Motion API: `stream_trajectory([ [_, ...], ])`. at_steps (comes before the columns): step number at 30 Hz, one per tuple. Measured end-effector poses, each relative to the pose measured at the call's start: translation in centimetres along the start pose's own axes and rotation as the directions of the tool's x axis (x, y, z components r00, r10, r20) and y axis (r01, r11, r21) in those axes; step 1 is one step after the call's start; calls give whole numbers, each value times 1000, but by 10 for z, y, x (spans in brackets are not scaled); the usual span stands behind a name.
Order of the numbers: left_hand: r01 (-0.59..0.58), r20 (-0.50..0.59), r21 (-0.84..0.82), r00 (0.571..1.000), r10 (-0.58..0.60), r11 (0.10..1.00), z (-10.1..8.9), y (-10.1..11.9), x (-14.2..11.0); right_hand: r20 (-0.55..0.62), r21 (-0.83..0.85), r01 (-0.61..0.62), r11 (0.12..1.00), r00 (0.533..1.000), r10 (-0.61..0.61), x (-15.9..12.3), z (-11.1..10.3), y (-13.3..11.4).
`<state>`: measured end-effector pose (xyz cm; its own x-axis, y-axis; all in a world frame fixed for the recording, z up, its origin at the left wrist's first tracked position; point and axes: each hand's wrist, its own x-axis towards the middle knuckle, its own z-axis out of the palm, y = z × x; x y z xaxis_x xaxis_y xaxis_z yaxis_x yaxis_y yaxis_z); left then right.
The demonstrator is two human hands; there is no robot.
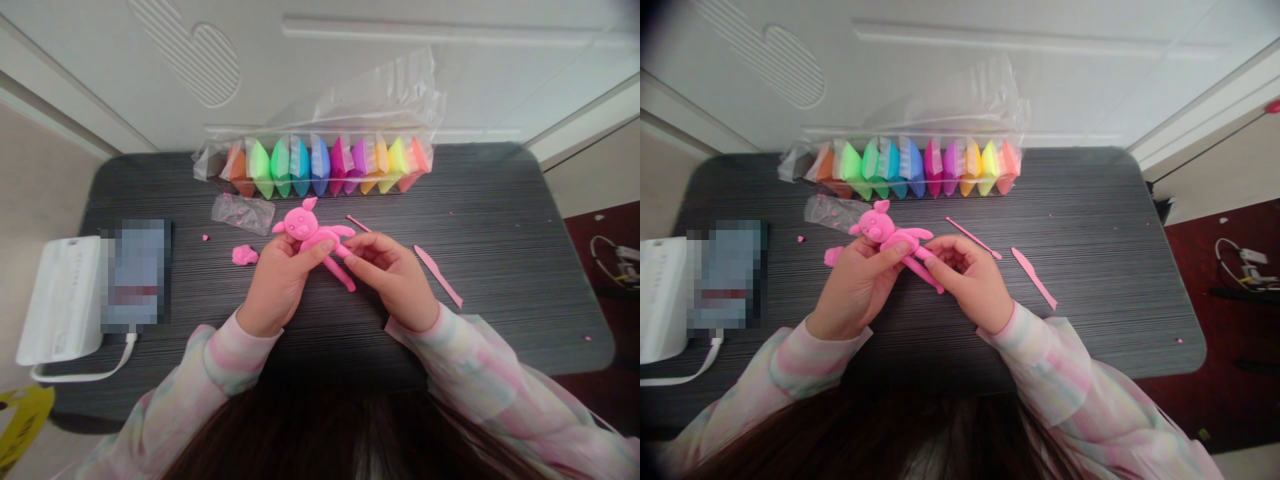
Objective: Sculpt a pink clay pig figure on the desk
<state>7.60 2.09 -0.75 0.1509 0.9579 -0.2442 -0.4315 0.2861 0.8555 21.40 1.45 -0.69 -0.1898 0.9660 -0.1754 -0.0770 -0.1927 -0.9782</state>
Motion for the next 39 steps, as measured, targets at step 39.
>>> stream_trajectory([
  [39, 3, -55, 82, 998, 2, 997, -13, -2, 9, -33, -148, -29, 989, 999, 25, 8, -15, 12],
])
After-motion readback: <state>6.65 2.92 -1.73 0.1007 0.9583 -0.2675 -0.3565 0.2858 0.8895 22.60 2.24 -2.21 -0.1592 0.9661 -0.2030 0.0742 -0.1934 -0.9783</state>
